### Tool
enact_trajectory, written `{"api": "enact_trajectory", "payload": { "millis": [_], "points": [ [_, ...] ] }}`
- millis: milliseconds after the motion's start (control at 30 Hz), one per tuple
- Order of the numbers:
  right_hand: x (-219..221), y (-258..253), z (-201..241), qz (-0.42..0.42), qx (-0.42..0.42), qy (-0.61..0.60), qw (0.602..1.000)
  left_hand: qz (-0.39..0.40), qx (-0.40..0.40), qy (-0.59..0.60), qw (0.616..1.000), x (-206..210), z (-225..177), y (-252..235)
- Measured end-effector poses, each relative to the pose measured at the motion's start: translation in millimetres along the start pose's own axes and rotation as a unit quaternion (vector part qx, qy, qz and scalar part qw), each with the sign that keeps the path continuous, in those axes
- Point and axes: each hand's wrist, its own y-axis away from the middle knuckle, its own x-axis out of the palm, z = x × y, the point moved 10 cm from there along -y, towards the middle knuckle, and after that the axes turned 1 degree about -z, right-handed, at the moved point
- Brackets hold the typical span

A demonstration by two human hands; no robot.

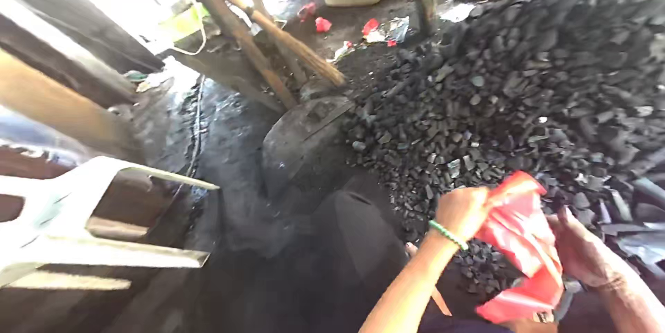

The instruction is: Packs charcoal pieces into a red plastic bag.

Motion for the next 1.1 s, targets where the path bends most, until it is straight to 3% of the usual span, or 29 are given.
{"api": "enact_trajectory", "payload": {
  "millis": [133,233,300,467,633,700,767,800,867,933,1000,1100],
  "points": [
    [-35.8,6.0,-0.6,0.002,-0.113,-0.102,0.988,-0.121,-0.148,0.135,0.972,-17.3,73.1,7.3],
    [-52.2,-3.6,0.5,-0.095,-0.185,-0.246,0.947,-0.152,-0.195,0.184,0.951,-11.3,97.9,11.7],
    [-49.9,-8.1,-7.6,-0.139,-0.155,-0.179,0.962,-0.152,-0.201,0.176,0.952,-6.5,103.2,9.9],
    [-26.8,-19.8,-36.0,-0.131,-0.04,-0.069,0.988,-0.118,-0.227,0.066,0.964,-4.9,107.6,9.4],
    [-28.5,-30.7,-45.9,-0.214,-0.021,-0.031,0.976,-0.232,-0.116,-0.065,0.964,-16.0,78.7,17.4],
    [-9.5,-33.6,-50.0,-0.178,-0.015,-0.032,0.983,-0.16,-0.111,-0.01,0.981,-4.0,61.9,15.7],
    [7.2,-30.9,-53.9,-0.154,-0.028,0.059,0.986,-0.021,-0.13,0.11,0.985,27.4,53.5,10.2],
    [16.7,-26.7,-50.6,-0.152,-0.012,0.135,0.979,0.022,-0.139,0.18,0.974,41.9,51.3,9.3],
    [37.5,-31.1,-35.9,-0.124,0.034,0.223,0.966,0.025,-0.155,0.312,0.937,52.8,50.4,10.1],
    [40.2,-39.7,-22.9,-0.072,-0.041,0.14,0.987,0.012,-0.17,0.417,0.893,52.0,49.8,13.8],
    [33.7,-43.1,-22.0,-0.029,-0.047,0.058,0.997,0.01,-0.211,0.488,0.847,49.7,55.7,17.5],
    [-7.4,-45.3,-20.7,-0.114,-0.052,0.006,0.992,-0.006,-0.288,0.587,0.756,31.4,67.3,25.3]
  ]
}}
